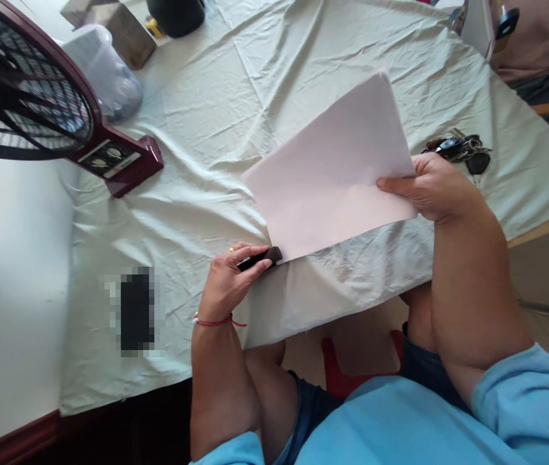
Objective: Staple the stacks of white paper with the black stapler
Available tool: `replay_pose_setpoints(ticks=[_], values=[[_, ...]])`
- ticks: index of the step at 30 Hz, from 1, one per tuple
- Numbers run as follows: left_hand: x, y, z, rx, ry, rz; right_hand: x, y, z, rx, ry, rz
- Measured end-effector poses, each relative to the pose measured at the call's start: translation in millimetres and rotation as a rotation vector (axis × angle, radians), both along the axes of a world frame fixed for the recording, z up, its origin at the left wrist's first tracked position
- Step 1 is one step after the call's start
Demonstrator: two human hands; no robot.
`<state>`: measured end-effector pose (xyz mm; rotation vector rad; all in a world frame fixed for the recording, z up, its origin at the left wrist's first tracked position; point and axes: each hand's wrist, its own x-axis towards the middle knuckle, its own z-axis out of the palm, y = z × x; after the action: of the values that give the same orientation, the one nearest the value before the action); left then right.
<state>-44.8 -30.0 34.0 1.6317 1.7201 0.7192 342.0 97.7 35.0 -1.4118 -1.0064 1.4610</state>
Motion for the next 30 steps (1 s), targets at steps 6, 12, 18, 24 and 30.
replay_pose_setpoints(ticks=[6, 12, 18, 24, 30], values=[[5, -4, 4.2, -0.035, -0.106, 0.002, -3, 3, -2, -0.03, 0.046, -0.085], [17, -11, 2.4, -0.041, -0.239, 0.004, -18, 6, -4, 0.197, 0.234, -0.31], [10, -2, -21.3, 0.21, -0.49, 0.649, -29, 4, -6, 0.185, 0.256, -0.26], [13, 4, -22.8, 0.065, -0.693, 0.556, -42, -2, -7, 0.164, 0.2, -0.159], [23, 5, -26.8, 0.059, -0.588, 0.512, -55, -2, -8, 0.268, 0.156, -0.182]])
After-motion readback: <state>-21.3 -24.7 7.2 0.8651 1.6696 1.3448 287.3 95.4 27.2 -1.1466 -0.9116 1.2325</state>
